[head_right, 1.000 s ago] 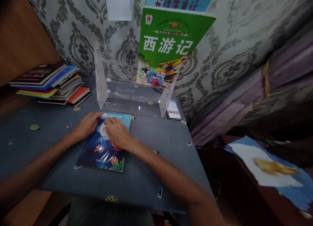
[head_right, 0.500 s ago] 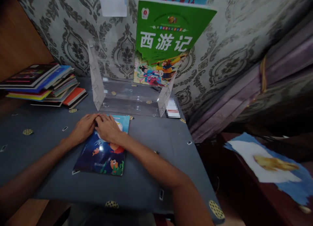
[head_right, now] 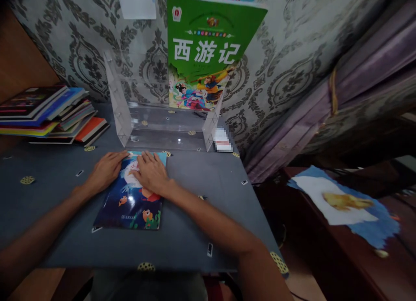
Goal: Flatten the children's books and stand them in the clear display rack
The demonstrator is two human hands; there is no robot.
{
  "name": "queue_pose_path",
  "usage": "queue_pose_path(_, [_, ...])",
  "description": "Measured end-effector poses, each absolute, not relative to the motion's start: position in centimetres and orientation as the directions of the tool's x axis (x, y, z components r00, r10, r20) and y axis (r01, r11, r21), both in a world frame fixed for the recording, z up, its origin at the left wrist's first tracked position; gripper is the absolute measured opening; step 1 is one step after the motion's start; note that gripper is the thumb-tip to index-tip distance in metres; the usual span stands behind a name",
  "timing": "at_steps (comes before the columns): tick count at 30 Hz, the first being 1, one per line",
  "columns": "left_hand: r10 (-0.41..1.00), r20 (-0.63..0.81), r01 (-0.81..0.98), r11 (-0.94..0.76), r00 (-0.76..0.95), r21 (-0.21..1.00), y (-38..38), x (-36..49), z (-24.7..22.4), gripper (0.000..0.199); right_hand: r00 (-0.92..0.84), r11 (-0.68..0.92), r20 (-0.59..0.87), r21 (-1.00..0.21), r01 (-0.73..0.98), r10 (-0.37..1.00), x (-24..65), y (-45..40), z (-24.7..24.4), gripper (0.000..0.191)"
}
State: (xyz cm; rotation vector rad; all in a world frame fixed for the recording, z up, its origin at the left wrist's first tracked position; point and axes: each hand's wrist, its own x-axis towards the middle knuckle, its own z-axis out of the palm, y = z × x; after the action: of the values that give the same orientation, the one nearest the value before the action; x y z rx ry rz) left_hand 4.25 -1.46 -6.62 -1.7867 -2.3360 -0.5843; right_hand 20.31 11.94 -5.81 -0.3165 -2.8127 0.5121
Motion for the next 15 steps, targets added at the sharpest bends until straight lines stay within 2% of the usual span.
queue_pose_path(5, [0.909, 0.314, 0.958, 0.228, -0.274, 0.176, -0.9, 4.3, -6.0, 0.040, -0.955, 0.884, 0.217, -0.460, 0.084, 0.204, 21.4, 13.4, -5.9, 0.048])
queue_pose_path(8, [0.910, 0.301, 0.955, 0.242, -0.285, 0.173, -0.6, 4.6, -5.5, 0.037, -0.931, 0.862, 0.274, -0.502, 0.076, 0.242, 22.9, 14.7, -6.2, 0.039])
queue_pose_path(15, [0.913, 0.303, 0.961, 0.240, -0.272, 0.139, -0.5, 5.0, -5.4, 0.037, -0.896, 0.882, 0.308, -0.443, 0.163, 0.320, 25.7, 16.0, -6.6, 0.030])
